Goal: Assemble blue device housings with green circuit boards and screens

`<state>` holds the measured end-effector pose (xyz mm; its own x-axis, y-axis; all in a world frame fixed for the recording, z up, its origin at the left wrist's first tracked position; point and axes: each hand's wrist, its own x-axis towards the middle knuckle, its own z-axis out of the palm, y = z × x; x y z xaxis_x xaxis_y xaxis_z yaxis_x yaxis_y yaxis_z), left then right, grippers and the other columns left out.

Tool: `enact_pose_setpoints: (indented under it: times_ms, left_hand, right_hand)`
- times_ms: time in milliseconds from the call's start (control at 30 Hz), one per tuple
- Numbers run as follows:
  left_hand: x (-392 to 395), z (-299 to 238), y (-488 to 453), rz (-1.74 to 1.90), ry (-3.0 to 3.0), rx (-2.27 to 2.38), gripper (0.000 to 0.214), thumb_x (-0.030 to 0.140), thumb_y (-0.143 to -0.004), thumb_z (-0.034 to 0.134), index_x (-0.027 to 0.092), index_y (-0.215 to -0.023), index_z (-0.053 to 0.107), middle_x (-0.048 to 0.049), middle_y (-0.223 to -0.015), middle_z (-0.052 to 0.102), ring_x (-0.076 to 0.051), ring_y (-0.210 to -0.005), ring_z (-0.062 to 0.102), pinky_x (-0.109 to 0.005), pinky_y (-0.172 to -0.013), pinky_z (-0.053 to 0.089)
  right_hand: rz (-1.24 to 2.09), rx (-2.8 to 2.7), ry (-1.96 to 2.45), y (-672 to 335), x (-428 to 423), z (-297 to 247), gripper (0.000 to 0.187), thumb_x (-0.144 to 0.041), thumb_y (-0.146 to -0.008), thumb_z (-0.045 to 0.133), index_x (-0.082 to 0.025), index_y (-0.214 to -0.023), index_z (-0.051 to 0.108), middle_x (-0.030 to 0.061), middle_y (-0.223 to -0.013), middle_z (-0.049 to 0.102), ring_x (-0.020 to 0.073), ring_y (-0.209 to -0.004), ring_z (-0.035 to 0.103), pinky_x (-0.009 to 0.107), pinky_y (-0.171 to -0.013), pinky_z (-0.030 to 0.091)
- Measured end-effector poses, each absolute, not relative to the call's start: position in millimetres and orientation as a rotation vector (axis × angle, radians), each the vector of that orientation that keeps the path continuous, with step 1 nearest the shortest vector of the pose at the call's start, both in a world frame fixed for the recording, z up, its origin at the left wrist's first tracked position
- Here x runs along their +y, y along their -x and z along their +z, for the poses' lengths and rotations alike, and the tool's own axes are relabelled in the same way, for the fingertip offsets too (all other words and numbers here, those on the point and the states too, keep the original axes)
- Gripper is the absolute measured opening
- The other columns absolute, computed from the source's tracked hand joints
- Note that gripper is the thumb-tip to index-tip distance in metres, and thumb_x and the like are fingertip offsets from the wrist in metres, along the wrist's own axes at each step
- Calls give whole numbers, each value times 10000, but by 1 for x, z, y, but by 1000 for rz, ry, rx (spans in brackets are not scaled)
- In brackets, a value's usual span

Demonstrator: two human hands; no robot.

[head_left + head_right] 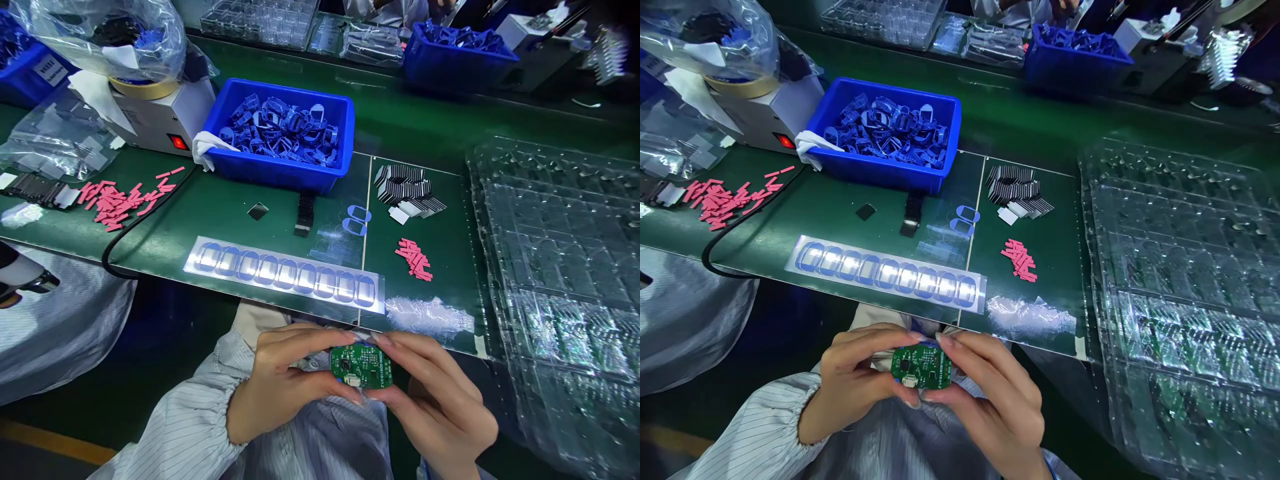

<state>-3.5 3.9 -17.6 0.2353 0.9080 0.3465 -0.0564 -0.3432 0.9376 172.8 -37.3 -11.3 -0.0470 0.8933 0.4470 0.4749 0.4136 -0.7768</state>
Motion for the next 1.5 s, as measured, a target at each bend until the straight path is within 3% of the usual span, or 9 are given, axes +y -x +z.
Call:
enact_pose_setpoints:
  times_ms: [367, 567, 700, 1067, 1233, 1500]
  left_hand:
    - [2, -18, -3, 1385, -1607, 868, 460, 314, -613, 794, 211, -1052, 703, -36, -774, 791, -137, -611, 731, -148, -609, 594]
    - [3, -15, -3, 1391, -1639, 858, 491, 282, -622, 800, 222, -1096, 686, -34, -830, 792, -159, -673, 744, -186, -664, 612]
    - [5, -12, -2, 1321, -1583, 886, 435, 306, -657, 774, 238, -1080, 699, -29, -805, 792, -157, -655, 741, -189, -640, 613]
    - [5, -5, 4, 1281, -1604, 788, 541, 258, -690, 772, 244, -1208, 619, -58, -908, 784, -184, -756, 747, -227, -712, 617]
    - [-1, -2, 4, 1232, -1479, 827, 431, 272, -757, 715, 264, -1182, 640, -38, -883, 788, -171, -700, 746, -227, -678, 625]
    - [-2, 9, -8, 1335, -1439, 776, 369, 221, -713, 756, 274, -1075, 702, -23, -862, 789, -177, -709, 748, -225, -685, 622]
  right_hand:
    - [470, -1638, 1251, -163, -40, -16, 395, -194, -847, 638, -270, -1232, 591, 51, -1015, 688, 213, -858, 672, 343, -653, 594]
    - [361, -1557, 1219, -156, -45, -24, 348, -210, -867, 607, -225, -1214, 611, 65, -985, 682, 207, -823, 673, 336, -625, 593]
    - [372, -1562, 1259, -157, -43, -26, 376, -215, -829, 660, -250, -1201, 618, 51, -979, 688, 210, -833, 678, 335, -646, 592]
    - [478, -1566, 1180, -166, -41, -23, 393, -227, -822, 668, -260, -1210, 610, 58, -1027, 679, 225, -866, 669, 366, -660, 588]
    - [454, -1464, 1122, -159, -42, -24, 381, -197, -815, 676, -252, -1187, 617, 48, -983, 689, 220, -859, 670, 361, -655, 585]
    - [513, -1225, 1030, -145, -42, -27, 271, -157, -804, 674, -207, -1067, 628, 27, -862, 681, 192, -757, 684, 326, -621, 575]
